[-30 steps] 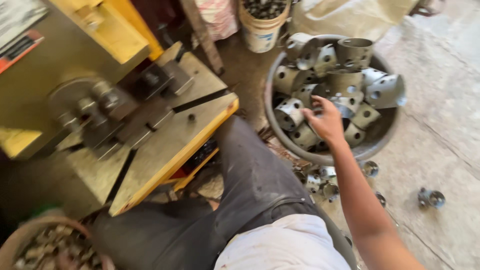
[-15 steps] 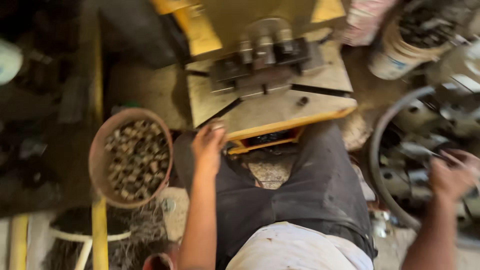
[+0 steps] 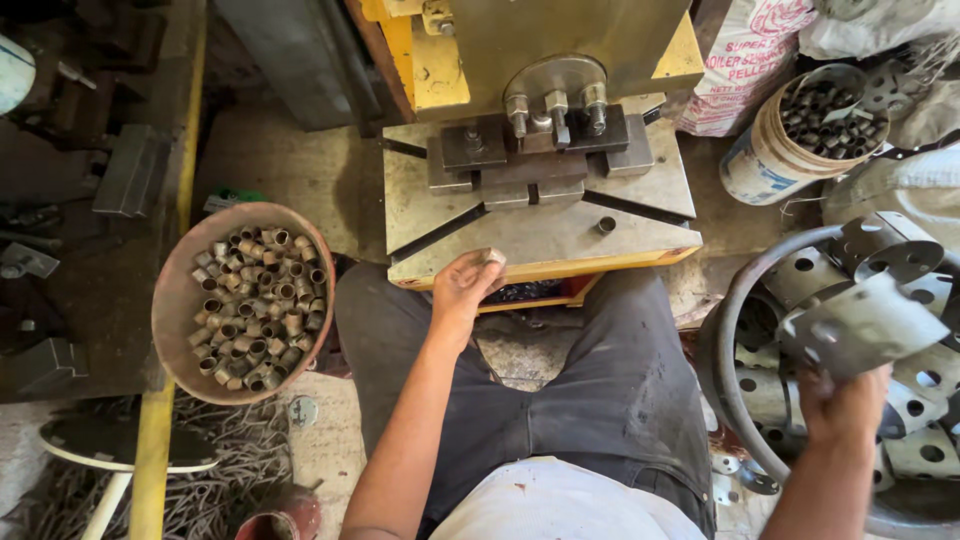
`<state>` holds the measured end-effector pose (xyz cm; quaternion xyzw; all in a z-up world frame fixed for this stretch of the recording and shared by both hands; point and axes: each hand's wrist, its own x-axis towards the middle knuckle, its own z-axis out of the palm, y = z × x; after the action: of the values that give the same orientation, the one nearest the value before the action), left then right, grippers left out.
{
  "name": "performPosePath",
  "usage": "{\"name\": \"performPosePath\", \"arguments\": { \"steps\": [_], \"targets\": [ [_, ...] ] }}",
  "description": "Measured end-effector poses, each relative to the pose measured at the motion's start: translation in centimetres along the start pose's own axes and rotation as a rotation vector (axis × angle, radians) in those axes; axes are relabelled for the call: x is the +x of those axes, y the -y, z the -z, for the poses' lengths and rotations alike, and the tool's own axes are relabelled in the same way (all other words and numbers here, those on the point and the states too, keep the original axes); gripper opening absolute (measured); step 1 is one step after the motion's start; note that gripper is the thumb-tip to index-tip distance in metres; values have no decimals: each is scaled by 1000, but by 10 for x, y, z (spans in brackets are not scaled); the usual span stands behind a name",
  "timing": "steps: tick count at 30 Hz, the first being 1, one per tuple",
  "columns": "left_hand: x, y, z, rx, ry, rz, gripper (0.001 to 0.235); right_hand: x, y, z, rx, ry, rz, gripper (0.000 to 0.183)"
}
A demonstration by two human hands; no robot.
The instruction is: The person picks up metal cylinders from a basket and small metal tubes from a bowl, then places them into an industrial press to join the components. They remove the joined parts and place them into the basket.
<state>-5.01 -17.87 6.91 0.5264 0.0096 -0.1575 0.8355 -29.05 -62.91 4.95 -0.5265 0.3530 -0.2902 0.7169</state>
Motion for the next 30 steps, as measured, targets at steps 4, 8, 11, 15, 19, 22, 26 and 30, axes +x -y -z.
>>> {"name": "performPosePath", "arguments": {
  "steps": [4, 8, 11, 15, 19, 22, 26, 30],
  "targets": [
    [2, -2, 1, 40, -23, -61, 31, 15, 23, -100, -454, 66, 177, 57],
    [15, -16, -14, 51, -43, -138, 33, 20, 27, -235, -471, 465, 297, 57],
    [31, -29, -30, 170, -66, -254, 35, 25, 15, -320, -337, 682, 316, 68],
    [58, -47, -45, 300, -49, -402, 40, 34, -7, -371, -384, 760, 744, 72],
    [85, -55, -59, 371, 55, -509, 37, 49, -20, -395, -576, 645, 738, 61],
    [94, -63, -65, 449, -22, -518, 37, 54, -16, -399, -639, 605, 703, 61],
    [117, -67, -71, 676, -134, -581, 35, 65, -14, -390, -670, 722, 626, 72],
    [153, -58, -70, 390, 3, -586, 26, 69, -8, -398, -726, 618, 812, 58]
  ]
}}
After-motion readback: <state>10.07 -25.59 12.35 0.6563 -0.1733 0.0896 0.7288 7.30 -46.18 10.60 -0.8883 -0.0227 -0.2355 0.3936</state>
